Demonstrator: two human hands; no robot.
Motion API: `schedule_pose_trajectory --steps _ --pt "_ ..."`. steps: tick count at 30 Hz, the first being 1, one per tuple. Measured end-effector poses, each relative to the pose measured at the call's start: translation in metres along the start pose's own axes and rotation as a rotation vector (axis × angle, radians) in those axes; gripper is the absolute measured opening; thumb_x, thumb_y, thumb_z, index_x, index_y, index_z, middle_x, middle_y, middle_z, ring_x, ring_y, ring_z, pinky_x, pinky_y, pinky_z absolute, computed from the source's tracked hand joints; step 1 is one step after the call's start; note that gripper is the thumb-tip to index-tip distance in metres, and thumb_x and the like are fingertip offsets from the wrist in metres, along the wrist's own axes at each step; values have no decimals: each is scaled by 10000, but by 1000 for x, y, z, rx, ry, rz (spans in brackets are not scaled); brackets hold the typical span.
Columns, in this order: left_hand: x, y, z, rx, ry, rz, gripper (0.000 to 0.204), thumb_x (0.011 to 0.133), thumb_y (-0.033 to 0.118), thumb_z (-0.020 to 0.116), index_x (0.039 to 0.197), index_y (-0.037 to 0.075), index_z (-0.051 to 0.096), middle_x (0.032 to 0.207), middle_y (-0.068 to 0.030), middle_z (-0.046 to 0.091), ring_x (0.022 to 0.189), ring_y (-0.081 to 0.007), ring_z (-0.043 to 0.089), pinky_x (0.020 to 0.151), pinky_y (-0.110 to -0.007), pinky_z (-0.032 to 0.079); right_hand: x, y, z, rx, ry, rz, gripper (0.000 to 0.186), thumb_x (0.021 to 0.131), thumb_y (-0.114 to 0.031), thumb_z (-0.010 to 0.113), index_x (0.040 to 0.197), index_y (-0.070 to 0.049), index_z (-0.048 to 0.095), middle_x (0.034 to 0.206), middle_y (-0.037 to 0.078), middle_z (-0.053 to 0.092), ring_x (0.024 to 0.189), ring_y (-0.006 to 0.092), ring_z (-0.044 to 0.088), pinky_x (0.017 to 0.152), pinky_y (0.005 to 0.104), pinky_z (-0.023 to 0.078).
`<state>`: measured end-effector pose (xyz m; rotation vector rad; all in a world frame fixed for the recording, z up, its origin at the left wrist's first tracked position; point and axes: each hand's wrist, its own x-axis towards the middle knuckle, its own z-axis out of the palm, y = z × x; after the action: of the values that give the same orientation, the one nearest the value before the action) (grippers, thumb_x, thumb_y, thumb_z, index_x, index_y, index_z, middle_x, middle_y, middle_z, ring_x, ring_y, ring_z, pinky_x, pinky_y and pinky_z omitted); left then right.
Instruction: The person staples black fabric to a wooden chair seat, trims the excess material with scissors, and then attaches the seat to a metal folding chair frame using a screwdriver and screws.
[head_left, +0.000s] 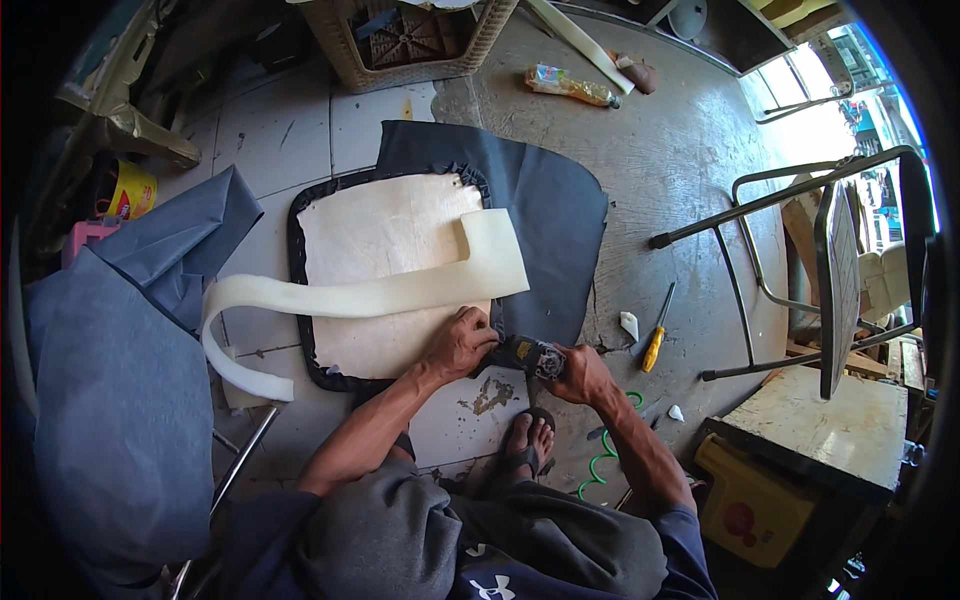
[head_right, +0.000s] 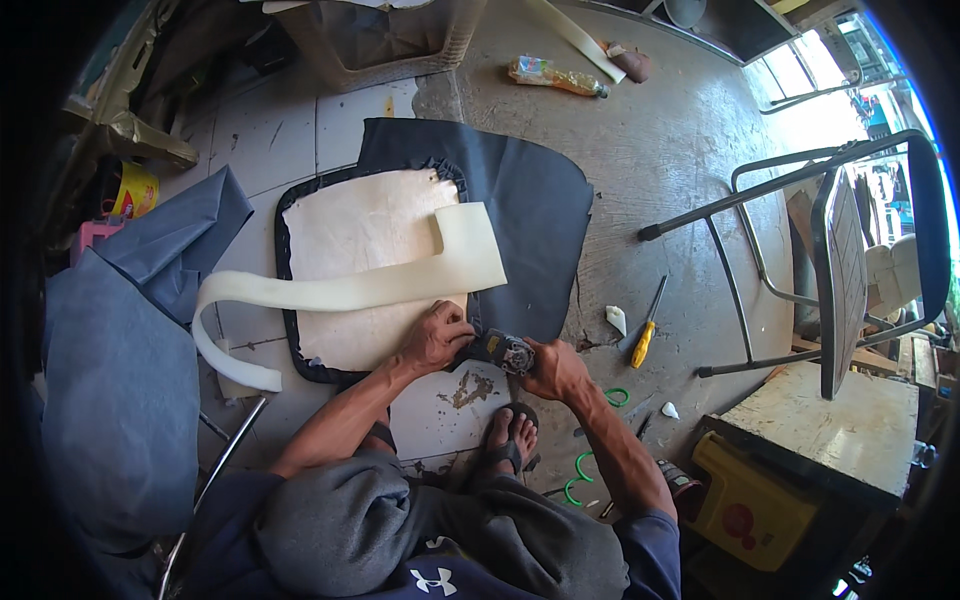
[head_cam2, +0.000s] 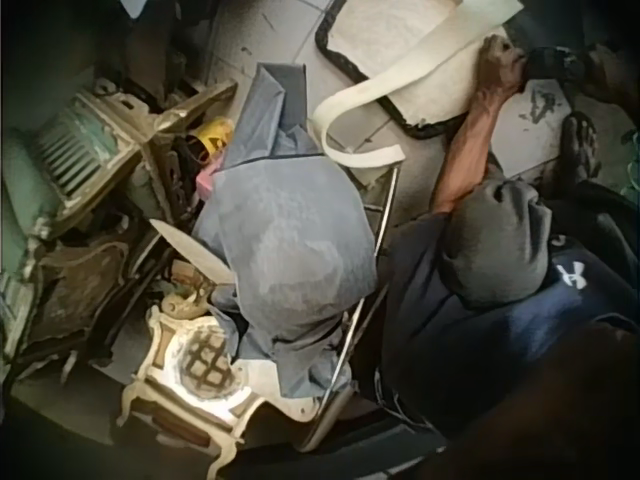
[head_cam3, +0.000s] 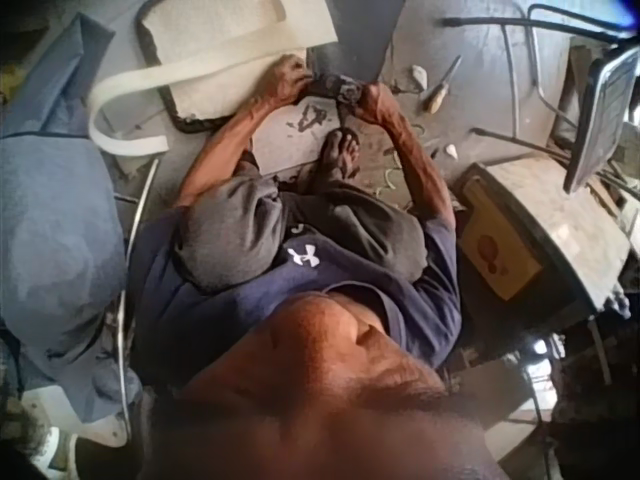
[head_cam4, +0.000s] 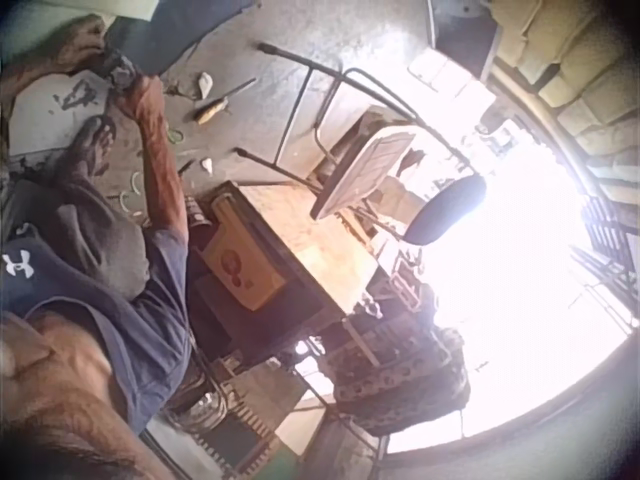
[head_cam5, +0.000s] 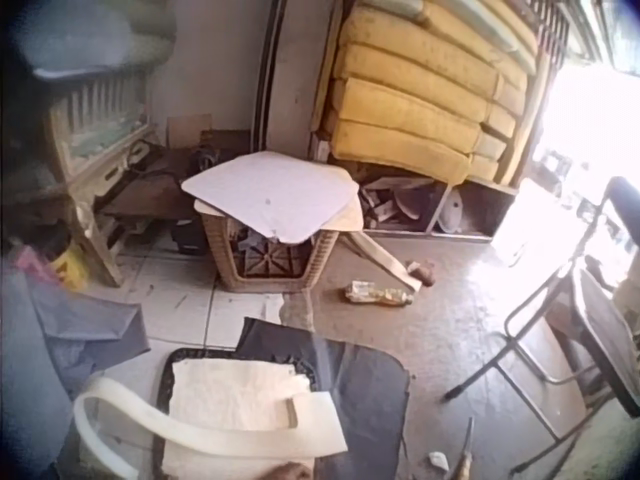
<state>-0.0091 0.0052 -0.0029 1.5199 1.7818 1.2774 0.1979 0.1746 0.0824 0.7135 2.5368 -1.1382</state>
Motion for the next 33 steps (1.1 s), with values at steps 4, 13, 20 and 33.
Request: schedule_pose_trajectory --steps 4,13,20,33 --pt "-4 -9 2 10 -19 -50 134 794 32 778 921 13 738 916 -131 599 918 -313 600 803 -418 517 0 1 2 -11 -1 -20 391 758 -231 767 1111 -69 726 846 258 722 821 458 706 747 510 595" --pt "-3 -14 2 26 -21 -30 137 786 52 777 887 -3 703 939 -132 594 953 -324 604 840 -422 519 14 -7 12 -88 1 -8 430 743 -249 755 1129 -62 726 837 266 721 813 470 707 754 523 596" --pt "-20 7 -22 147 -116 102 153 804 107 789 926 31 737 1176 -159 594 1095 -345 578 982 -447 485 -20 -10 16 132 80 145 408 747 -213 775 1116 -45 731 799 246 720 790 444 720 722 495 599" --pt "-17 -11 -4 78 -85 -63 91 835 97 749 867 15 727 1064 -139 632 1077 -331 587 966 -435 489 -7 -17 48 36 59 128 546 719 -236 769 1213 -8 723 876 290 720 850 447 725 781 497 604"
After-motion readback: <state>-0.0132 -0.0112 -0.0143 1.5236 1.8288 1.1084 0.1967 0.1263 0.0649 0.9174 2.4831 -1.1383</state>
